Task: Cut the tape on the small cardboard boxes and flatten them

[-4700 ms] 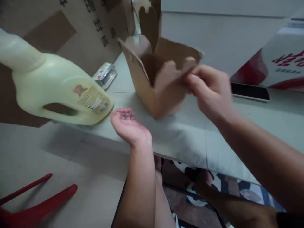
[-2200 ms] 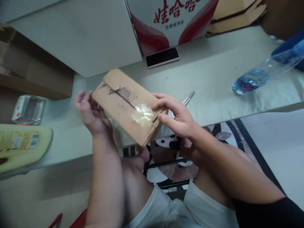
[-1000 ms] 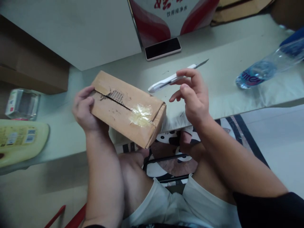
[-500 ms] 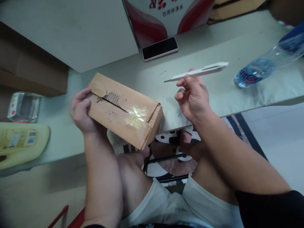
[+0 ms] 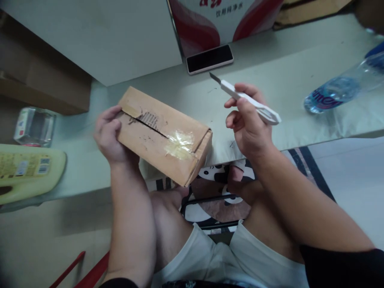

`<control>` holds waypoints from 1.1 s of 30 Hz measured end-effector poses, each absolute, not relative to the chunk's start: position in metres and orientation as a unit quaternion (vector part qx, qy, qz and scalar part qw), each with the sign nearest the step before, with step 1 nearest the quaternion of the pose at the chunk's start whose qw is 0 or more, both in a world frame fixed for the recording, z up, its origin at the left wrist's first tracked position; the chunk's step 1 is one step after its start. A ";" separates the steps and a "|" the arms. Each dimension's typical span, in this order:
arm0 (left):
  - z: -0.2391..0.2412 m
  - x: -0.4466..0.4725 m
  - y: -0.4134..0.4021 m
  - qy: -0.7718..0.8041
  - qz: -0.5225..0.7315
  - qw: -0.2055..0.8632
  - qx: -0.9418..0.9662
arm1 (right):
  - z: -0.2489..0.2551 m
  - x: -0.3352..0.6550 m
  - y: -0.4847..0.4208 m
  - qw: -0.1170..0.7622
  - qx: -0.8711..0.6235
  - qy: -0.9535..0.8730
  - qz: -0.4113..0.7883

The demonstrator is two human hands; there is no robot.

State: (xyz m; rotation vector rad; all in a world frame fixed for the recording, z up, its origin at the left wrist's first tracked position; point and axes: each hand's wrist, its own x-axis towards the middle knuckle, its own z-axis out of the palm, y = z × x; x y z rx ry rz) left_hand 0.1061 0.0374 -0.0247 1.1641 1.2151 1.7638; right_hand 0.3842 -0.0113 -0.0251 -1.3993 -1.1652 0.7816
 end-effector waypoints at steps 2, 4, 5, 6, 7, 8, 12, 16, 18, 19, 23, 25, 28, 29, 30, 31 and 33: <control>-0.024 0.106 0.037 0.469 0.678 0.344 0.450 | -0.026 0.383 -0.012 0.570 -0.573 -0.479 0.342; -0.024 0.106 0.037 0.477 0.671 0.337 0.457 | -0.029 0.383 -0.012 0.580 -0.569 -0.456 0.363; -0.025 0.105 0.037 0.482 0.666 0.334 0.461 | -0.030 0.384 -0.011 0.577 -0.576 -0.448 0.367; -0.026 0.105 0.037 0.488 0.660 0.331 0.465 | -0.031 0.385 -0.011 0.568 -0.587 -0.448 0.364; -0.026 0.104 0.038 0.491 0.656 0.329 0.469 | -0.032 0.386 -0.011 0.554 -0.599 -0.455 0.358; -0.027 0.104 0.038 0.493 0.653 0.328 0.472 | -0.033 0.388 -0.011 0.537 -0.609 -0.468 0.348; -0.029 0.102 0.039 0.496 0.647 0.328 0.476 | -0.034 0.393 -0.012 0.504 -0.612 -0.505 0.341; -0.031 0.100 0.039 0.485 0.651 0.333 0.479 | -0.032 0.398 -0.012 0.542 -0.571 -0.437 0.435; -0.033 0.099 0.040 0.478 0.656 0.337 0.478 | -0.030 0.399 -0.012 0.556 -0.553 -0.385 0.486; -0.033 0.098 0.040 0.478 0.655 0.336 0.478 | -0.029 0.398 -0.012 0.558 -0.549 -0.369 0.500; -0.033 0.098 0.040 0.476 0.655 0.331 0.484 | -0.016 0.394 -0.018 0.540 -0.565 -0.386 0.491; -0.032 0.100 0.040 0.471 0.656 0.333 0.485 | -0.010 0.391 -0.020 0.531 -0.569 -0.416 0.470; -0.031 0.100 0.039 0.483 0.646 0.330 0.490 | -0.007 0.387 -0.020 0.534 -0.542 -0.459 0.458; -0.031 0.100 0.040 0.487 0.643 0.328 0.492 | -0.007 0.386 -0.020 0.537 -0.528 -0.470 0.461; -0.031 0.100 0.040 0.488 0.641 0.327 0.494 | -0.008 0.385 -0.019 0.540 -0.515 -0.478 0.464; -0.032 0.099 0.040 0.485 0.642 0.326 0.496 | -0.009 0.384 -0.018 0.542 -0.506 -0.481 0.468; -0.033 0.098 0.041 0.471 0.649 0.331 0.497 | -0.011 0.384 -0.016 0.542 -0.506 -0.475 0.474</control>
